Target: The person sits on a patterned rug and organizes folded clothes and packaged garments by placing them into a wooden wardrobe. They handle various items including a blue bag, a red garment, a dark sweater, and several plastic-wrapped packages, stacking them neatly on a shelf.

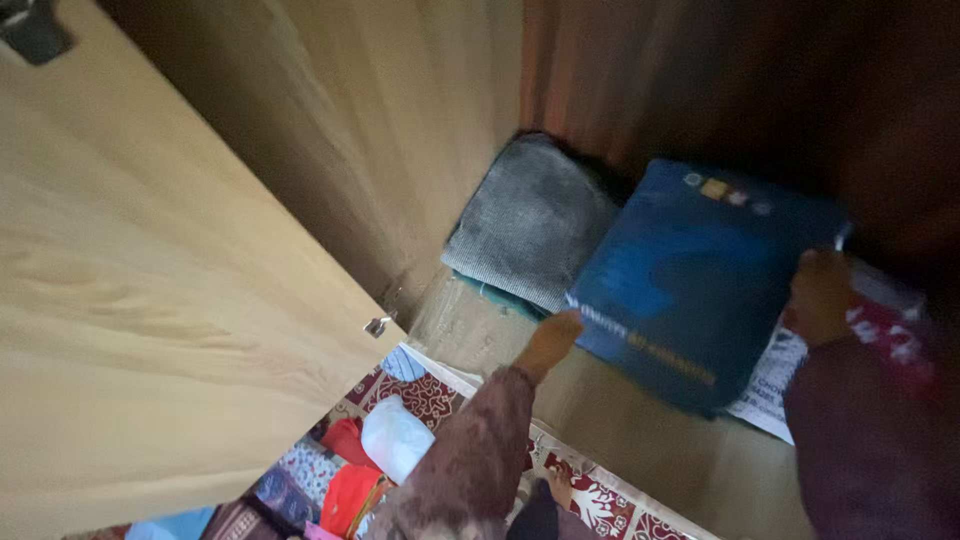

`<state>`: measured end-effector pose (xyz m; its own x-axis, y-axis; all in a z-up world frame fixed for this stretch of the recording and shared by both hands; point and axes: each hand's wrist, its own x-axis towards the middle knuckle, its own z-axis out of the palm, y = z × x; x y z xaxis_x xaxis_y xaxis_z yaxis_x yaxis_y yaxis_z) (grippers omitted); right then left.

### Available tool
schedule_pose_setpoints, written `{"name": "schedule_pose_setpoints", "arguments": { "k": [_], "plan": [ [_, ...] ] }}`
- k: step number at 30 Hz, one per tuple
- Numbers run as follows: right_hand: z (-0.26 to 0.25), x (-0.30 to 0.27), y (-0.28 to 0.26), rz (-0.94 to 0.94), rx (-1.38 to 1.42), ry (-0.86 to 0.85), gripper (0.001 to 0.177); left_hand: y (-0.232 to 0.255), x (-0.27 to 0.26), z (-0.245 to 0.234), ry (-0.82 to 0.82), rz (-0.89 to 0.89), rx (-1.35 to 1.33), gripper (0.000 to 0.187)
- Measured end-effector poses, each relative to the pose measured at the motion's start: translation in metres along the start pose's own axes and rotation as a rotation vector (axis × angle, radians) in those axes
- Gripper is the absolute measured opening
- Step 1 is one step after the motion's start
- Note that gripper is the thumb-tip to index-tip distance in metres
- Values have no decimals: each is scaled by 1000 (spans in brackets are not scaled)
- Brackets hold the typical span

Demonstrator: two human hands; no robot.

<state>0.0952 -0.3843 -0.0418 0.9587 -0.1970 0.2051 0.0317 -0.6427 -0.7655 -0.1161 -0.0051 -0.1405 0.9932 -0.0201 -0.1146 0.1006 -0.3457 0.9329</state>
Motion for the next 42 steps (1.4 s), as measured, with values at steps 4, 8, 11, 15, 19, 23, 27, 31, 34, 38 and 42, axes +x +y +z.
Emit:
{"name": "schedule_pose_setpoints", "arguments": {
  "k": [4,8,11,15,19,23,27,31,34,38,42],
  "plan": [
    [1,-111,-7,-51,126,-155,90,1,-10,13,25,-429,-352,48],
    [5,-188,-41,140,19,-181,106,0,10,19,101,-624,-520,60],
    [11,-202,-67,237,187,-155,109,-11,33,27,156,-613,-620,75],
    [14,-191,-59,285,137,-176,98,-2,51,25,93,-560,-688,85],
    [13,-194,-32,201,113,-160,90,29,61,36,150,-638,-926,88],
    [8,-181,-37,592,338,-270,84,52,56,21,197,-415,-515,76],
    [24,-182,-42,875,342,-234,86,81,44,10,187,-407,-202,61],
    [44,-195,-18,398,-108,-115,72,76,32,7,194,-421,-443,62],
    [52,-197,-4,459,-70,34,63,57,36,19,241,-208,-446,63],
    [54,-202,-7,330,61,118,56,20,51,35,186,-287,-415,61],
    [59,-198,-17,347,-46,78,58,12,60,32,217,-366,-295,51]
  ]
}}
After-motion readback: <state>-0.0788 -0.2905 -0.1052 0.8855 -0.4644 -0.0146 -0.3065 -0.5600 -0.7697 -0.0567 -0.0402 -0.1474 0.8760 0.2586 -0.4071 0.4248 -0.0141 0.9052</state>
